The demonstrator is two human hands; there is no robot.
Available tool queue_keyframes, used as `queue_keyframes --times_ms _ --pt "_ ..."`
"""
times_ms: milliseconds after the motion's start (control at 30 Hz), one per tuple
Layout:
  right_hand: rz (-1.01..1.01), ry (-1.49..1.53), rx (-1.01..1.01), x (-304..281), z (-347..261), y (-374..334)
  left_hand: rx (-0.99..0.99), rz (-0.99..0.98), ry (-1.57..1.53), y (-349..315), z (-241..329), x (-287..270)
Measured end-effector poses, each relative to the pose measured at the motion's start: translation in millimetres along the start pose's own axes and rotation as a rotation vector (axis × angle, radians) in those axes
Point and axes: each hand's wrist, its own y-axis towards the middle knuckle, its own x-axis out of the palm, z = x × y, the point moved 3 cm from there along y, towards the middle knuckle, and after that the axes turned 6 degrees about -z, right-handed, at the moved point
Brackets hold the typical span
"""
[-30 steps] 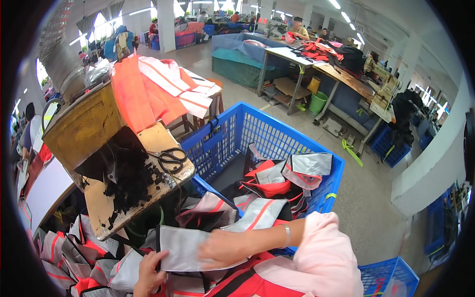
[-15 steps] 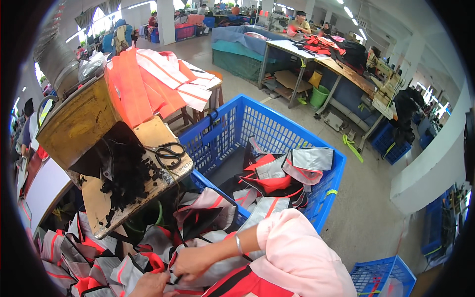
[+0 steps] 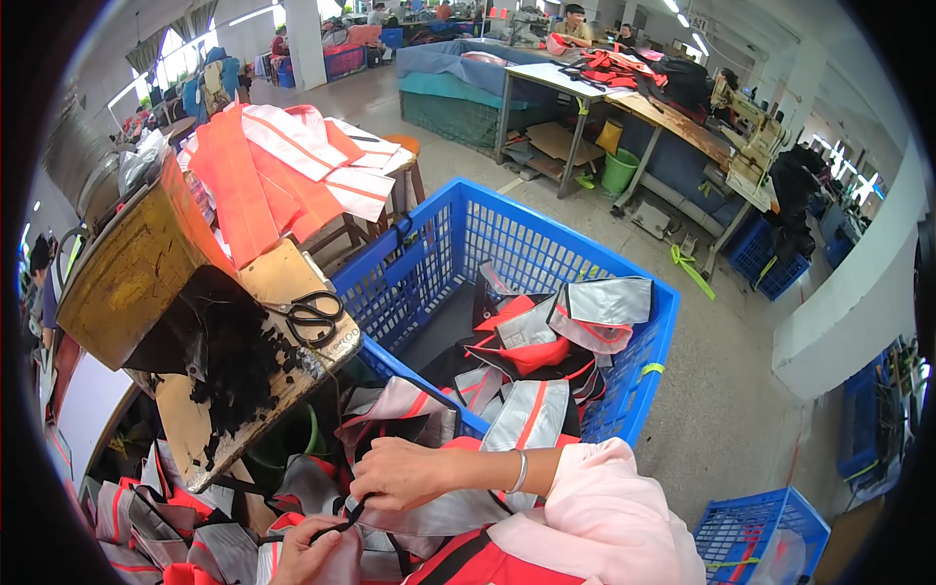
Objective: The person operates a sewing machine to stitch the edges of grey and red fabric bags. They pick up a bag from a pile, align the edges under the presser foot, and sew a seam. After cutting the thread, they place the finished bag into a blue crate and repeat the process with the next item.
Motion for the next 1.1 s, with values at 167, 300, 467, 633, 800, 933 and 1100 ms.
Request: queue_keyframes --times_ms 167,300,467,633,800,933,1100 --pt "0.028 0.013 -0.033 32 -5 9 -0.180 0.214 -0.101 -11 -11 9" --pt "0.128 0.271 -0.153 17 -10 40 -0.107 0.401 -0.206 -29 -12 -6" --pt "0.122 0.315 -0.063 -39 -6 83 0.025 0.352 0.079 10 50 -47" --pt "-0.170 0.448 0.157 -8 12 108 0.004 0.328 0.023 9 18 -70" --pt "-0.180 0.452 0.229 -47 10 132 0.031 0.264 -0.124 17 36 -96" --pt "0.086 0.214 0.102 -57 15 154 0.047 0.330 -0.002 39 46 -126" --pt "0.204 0.220 0.202 -45 36 169 -0.040 0.383 -0.048 58 38 -147"
